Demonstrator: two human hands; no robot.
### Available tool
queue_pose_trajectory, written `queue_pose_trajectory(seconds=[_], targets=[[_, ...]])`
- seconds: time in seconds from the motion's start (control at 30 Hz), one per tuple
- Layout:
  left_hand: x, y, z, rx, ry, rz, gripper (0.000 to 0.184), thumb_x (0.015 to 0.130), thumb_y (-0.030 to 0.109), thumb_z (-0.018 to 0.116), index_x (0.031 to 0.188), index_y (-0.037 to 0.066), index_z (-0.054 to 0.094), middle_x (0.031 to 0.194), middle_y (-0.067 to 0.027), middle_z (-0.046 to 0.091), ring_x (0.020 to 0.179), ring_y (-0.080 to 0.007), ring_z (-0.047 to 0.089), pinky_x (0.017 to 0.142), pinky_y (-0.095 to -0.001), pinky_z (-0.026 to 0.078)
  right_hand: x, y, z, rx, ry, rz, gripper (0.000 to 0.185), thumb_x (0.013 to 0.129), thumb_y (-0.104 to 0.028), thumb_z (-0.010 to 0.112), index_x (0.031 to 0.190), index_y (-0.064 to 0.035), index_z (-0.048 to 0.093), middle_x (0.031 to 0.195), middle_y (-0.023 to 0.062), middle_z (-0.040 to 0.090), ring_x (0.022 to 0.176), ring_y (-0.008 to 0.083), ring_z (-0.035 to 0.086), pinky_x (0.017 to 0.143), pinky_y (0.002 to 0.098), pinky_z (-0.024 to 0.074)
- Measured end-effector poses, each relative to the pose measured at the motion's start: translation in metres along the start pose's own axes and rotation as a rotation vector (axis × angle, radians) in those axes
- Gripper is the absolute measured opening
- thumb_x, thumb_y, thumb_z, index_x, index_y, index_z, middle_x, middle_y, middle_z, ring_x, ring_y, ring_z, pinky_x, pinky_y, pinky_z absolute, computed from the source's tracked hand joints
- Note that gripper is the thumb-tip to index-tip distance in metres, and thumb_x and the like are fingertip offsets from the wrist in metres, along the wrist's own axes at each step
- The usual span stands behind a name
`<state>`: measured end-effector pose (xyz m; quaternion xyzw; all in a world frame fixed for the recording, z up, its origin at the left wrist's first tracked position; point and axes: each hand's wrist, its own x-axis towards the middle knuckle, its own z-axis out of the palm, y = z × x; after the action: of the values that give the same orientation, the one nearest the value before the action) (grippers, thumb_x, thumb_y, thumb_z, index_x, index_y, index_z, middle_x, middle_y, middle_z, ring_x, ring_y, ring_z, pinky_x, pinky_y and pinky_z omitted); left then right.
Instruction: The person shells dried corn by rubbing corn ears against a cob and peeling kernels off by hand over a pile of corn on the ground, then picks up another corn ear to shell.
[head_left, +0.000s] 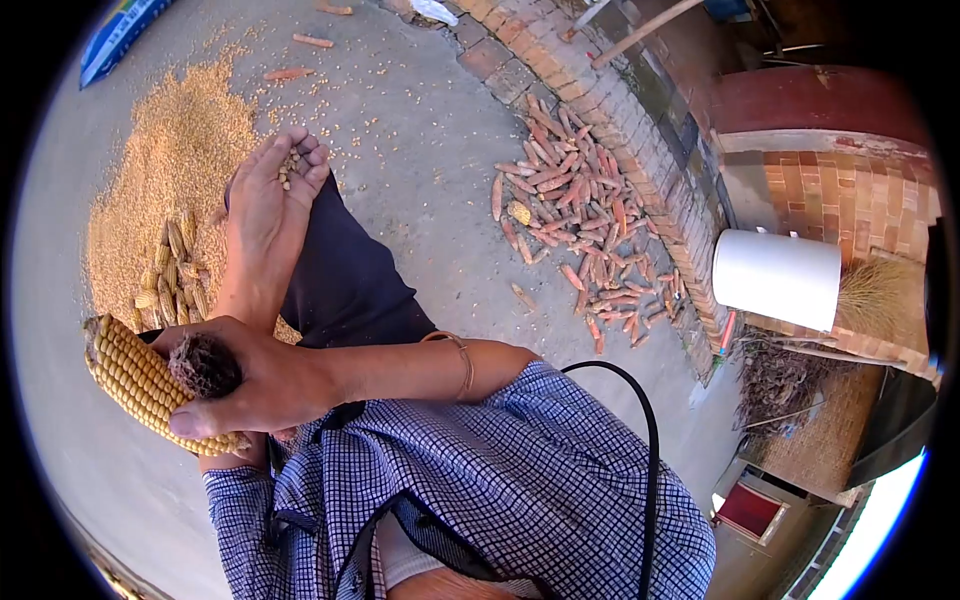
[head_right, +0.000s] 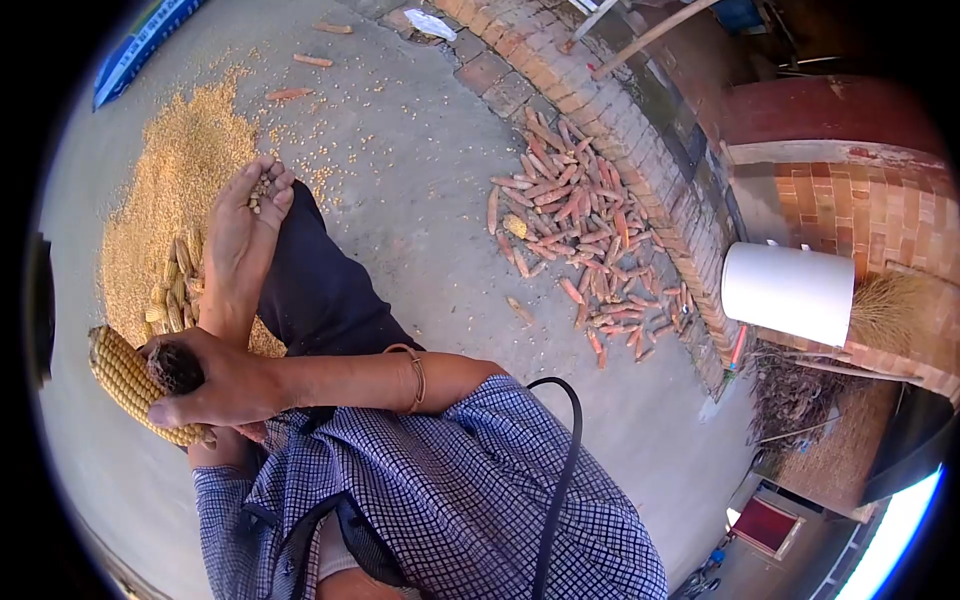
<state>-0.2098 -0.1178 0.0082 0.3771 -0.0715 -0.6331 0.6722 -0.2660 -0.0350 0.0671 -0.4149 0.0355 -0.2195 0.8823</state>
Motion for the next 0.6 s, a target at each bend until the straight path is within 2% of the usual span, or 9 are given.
queue_pose_trajectory(seconds=[0.07, 0.17, 0.2, 0.23, 0.27, 0.33, 0.47, 0.53, 0.6], targets=[[0.008, -0.009, 0.004, 0.006, -0.006, -0.033, 0.019, 0.100, 0.008, 0.046, 0.106, -0.008, 0.053, 0.098, -0.0143, 0.055, 0.091, -0.0233, 0.056, 0.077, -0.0325, 0.050, -0.005, -0.009, -0.003, -0.019, -0.030, 0.046, 0.057, 0.085, -0.030, 0.070, 0.123, 0.0063, 0.049, 0.093, 0.0060, 0.063, 0.085, 0.0099, 0.060, 0.079, 0.0259, 0.0508], [0.033, -0.030, 0.017, 0.076, -0.070, -0.072, 0.018, 0.099, 0.008, 0.046, 0.107, -0.006, 0.054, 0.098, -0.0125, 0.058, 0.092, -0.0234, 0.058, 0.078, -0.0315, 0.051, -0.016, -0.034, -0.004, -0.016, -0.027, 0.162, 0.057, 0.084, -0.030, 0.069, 0.124, 0.0062, 0.049, 0.094, 0.0073, 0.063, 0.084, 0.0121, 0.061, 0.078, 0.0272, 0.0515], [0.033, -0.048, 0.040, 0.320, -0.225, 0.033, 0.021, 0.099, 0.016, 0.049, 0.103, -0.004, 0.055, 0.095, -0.0119, 0.060, 0.087, -0.0212, 0.060, 0.077, -0.0343, 0.050, -0.018, -0.034, 0.000, -0.027, -0.006, 0.073, 0.057, 0.084, -0.030, 0.069, 0.123, 0.0061, 0.049, 0.093, 0.0076, 0.064, 0.082, 0.0129, 0.062, 0.077, 0.0275, 0.0522], [0.034, -0.067, 0.061, 0.147, -0.531, -0.162, 0.035, 0.101, 0.029, 0.049, 0.113, -0.003, 0.055, 0.108, -0.0171, 0.061, 0.100, -0.0266, 0.060, 0.088, -0.0392, 0.050, -0.020, -0.030, -0.001, -0.034, 0.000, -0.009, 0.056, 0.084, -0.030, 0.069, 0.123, 0.0060, 0.050, 0.093, 0.0079, 0.064, 0.081, 0.0137, 0.062, 0.075, 0.0279, 0.0529], [0.031, -0.093, 0.084, 0.487, -0.560, -0.233, 0.064, 0.100, 0.044, 0.046, 0.139, -0.005, 0.038, 0.135, -0.0218, 0.050, 0.125, -0.0295, 0.050, 0.104, -0.0440, 0.041, -0.018, -0.030, -0.002, -0.043, 0.004, -0.095, 0.056, 0.084, -0.030, 0.069, 0.123, 0.0059, 0.050, 0.092, 0.0082, 0.064, 0.080, 0.0146, 0.063, 0.074, 0.0282, 0.0537], [0.032, -0.116, 0.103, 1.139, -0.641, 0.550, 0.074, 0.099, 0.052, 0.043, 0.146, -0.003, 0.029, 0.143, -0.0236, 0.043, 0.134, -0.0312, 0.041, 0.108, -0.0448, 0.037, -0.027, -0.053, -0.004, 0.071, 0.028, -0.071, 0.042, 0.084, -0.026, 0.069, 0.111, 0.0026, 0.055, 0.085, 0.0093, 0.066, 0.073, 0.0143, 0.065, 0.061, 0.0266, 0.0545], [0.015, -0.004, 0.067, 0.695, -0.652, -0.010, 0.080, 0.098, 0.063, 0.029, 0.145, -0.002, 0.033, 0.133, -0.0259, 0.051, 0.127, -0.0354, 0.049, 0.107, -0.0451, 0.039, -0.055, -0.067, -0.044, 0.123, 0.088, 0.044, 0.062, 0.085, -0.036, 0.065, 0.127, 0.0049, 0.045, 0.094, 0.0226, 0.063, 0.058, 0.0187, 0.062, 0.048, 0.0248, 0.0508], [0.006, 0.043, 0.033, 0.300, -0.730, -0.089, 0.088, 0.094, 0.070, 0.026, 0.143, -0.003, 0.036, 0.124, -0.0290, 0.056, 0.117, -0.0381, 0.057, 0.102, -0.0452, 0.046, -0.054, -0.062, -0.061, 0.235, 0.079, 0.060, 0.073, 0.085, -0.039, 0.063, 0.137, 0.0055, 0.036, 0.094, 0.0275, 0.061, 0.053, 0.0189, 0.059, 0.044, 0.0235, 0.0497], [-0.029, 0.078, 0.012, 0.221, -0.671, 0.096, 0.094, 0.090, 0.074, 0.027, 0.142, -0.004, 0.037, 0.119, -0.0320, 0.057, 0.112, -0.0415, 0.059, 0.095, -0.0477, 0.051, -0.043, -0.054, -0.074, 0.211, 0.083, 0.087, 0.076, 0.085, -0.041, 0.061, 0.139, 0.0054, 0.034, 0.095, 0.0270, 0.060, 0.052, 0.0189, 0.059, 0.044, 0.0230, 0.0494]])
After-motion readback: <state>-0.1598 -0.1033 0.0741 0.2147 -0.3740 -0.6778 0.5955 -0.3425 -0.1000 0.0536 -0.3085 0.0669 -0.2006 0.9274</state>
